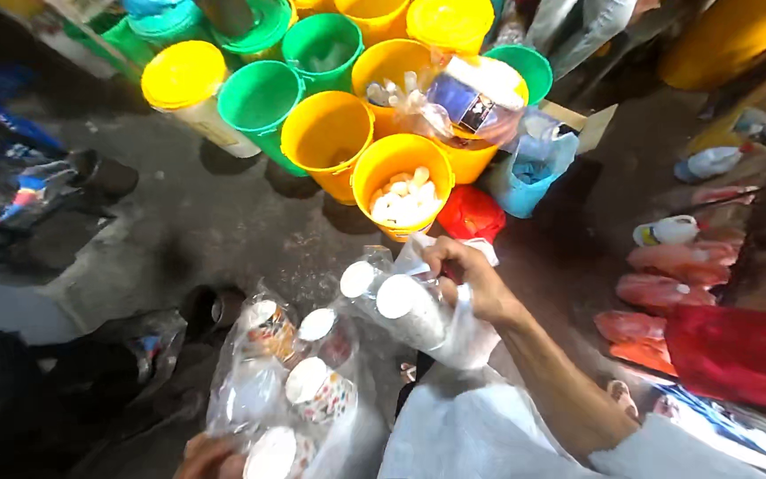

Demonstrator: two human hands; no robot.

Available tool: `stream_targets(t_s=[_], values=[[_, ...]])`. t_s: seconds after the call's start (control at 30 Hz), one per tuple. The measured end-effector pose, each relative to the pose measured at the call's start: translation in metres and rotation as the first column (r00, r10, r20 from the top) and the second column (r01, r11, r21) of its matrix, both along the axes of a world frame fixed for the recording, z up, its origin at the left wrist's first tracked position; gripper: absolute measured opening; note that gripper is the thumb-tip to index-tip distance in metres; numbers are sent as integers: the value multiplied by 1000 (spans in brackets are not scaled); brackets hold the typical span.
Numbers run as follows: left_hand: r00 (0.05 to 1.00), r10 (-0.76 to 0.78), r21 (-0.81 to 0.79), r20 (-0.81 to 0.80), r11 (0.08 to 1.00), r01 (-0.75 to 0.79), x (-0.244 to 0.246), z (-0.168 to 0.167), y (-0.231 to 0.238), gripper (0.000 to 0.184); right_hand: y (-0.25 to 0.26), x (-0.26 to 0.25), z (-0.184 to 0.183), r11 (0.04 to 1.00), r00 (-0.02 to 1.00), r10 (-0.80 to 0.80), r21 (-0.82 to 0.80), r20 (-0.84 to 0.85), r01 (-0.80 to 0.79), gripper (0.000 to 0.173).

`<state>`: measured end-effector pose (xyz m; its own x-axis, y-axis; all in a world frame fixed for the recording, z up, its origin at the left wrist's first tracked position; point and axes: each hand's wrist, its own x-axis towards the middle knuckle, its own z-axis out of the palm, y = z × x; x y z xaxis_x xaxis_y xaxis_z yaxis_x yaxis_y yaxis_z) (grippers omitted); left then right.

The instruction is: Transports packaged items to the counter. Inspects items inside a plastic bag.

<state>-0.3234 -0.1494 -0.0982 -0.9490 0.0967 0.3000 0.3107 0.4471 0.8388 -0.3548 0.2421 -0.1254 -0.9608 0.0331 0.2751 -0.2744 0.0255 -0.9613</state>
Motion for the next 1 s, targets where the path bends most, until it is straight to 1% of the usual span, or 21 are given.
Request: stream_targets(t_s=[0.07, 0.17, 0.2, 0.23, 0.27, 0.3, 0.33, 0.4, 0.5, 0.53, 0.6, 0.63, 0.7, 0.73, 0.77, 0.83, 0.87, 0.9, 0.93, 1.0], values=[[996, -84, 7, 12, 996, 84, -53, -3, 28, 14, 30, -5, -5, 998, 998, -67, 20, 4, 67, 5], [971, -226, -20, 80, 973, 228, -125, -9, 71, 13, 81, -11, -18, 985, 992, -123, 127, 37, 117, 8], [956, -270, -31, 118, 961, 275, -148, -11, 87, 15, 96, -9, -22, 974, 984, -167, 167, 68, 154, 8], [937, -313, -32, 153, 947, 321, -168, -16, 103, 20, 110, -4, -27, 959, 970, -222, 205, 105, 197, 8], [918, -350, -33, 185, 932, 362, -185, -24, 116, 30, 123, 3, -31, 939, 952, -273, 251, 136, 234, 8], [898, -380, -65, 223, 913, 403, -202, -32, 125, 40, 133, 10, -37, 920, 933, -321, 288, 165, 265, 9], [879, -403, -111, 256, 891, 441, -218, -40, 132, 45, 140, 18, -42, 903, 912, -363, 314, 192, 294, 10], [858, -426, -216, 287, 844, 492, -248, -54, 145, 44, 150, 28, -48, 866, 865, -447, 354, 228, 354, 15], [849, -439, -379, 296, 761, 526, -284, -59, 170, 45, 148, 39, -45, 784, 739, -596, 426, 314, 451, 20], [840, -449, -419, 304, 729, 541, -293, -57, 178, 45, 143, 43, -40, 749, 670, -648, 467, 363, 471, 24], [812, -494, -437, 311, 685, 583, -308, -62, 194, 40, 133, 51, -28, 660, 490, -750, 564, 445, 496, 38], [793, -523, -423, 313, 670, 609, -314, -68, 203, 36, 128, 57, -28, 603, 428, -797, 605, 427, 520, 39], [732, -590, -371, 340, 631, 681, -319, -81, 221, 28, 121, 72, -39, 501, 371, -865, 608, 337, 616, 32], [704, -611, -348, 361, 612, 710, -317, -88, 228, 25, 120, 78, -44, 473, 343, -881, 578, 325, 665, 27], [684, -622, -330, 381, 600, 729, -315, -96, 233, 24, 123, 81, -47, 458, 317, -888, 570, 334, 682, 22], [660, -626, -307, 415, 587, 749, -310, -110, 242, 22, 134, 87, -52, 456, 329, -890, 642, 315, 617, 24], [653, -624, -312, 429, 576, 755, -306, -117, 245, 21, 142, 90, -59, 469, 344, -882, 669, 323, 576, 24], [647, -617, -324, 448, 562, 761, -302, -124, 247, 22, 150, 92, -69, 505, 360, -861, 680, 358, 532, 27], [641, -604, -349, 473, 540, 766, -296, -129, 248, 22, 156, 92, -79, 561, 381, -826, 672, 416, 483, 30], [631, -572, -409, 524, 481, 776, -282, -139, 250, 28, 171, 88, -104, 709, 450, -700, 613, 554, 349, 36]])
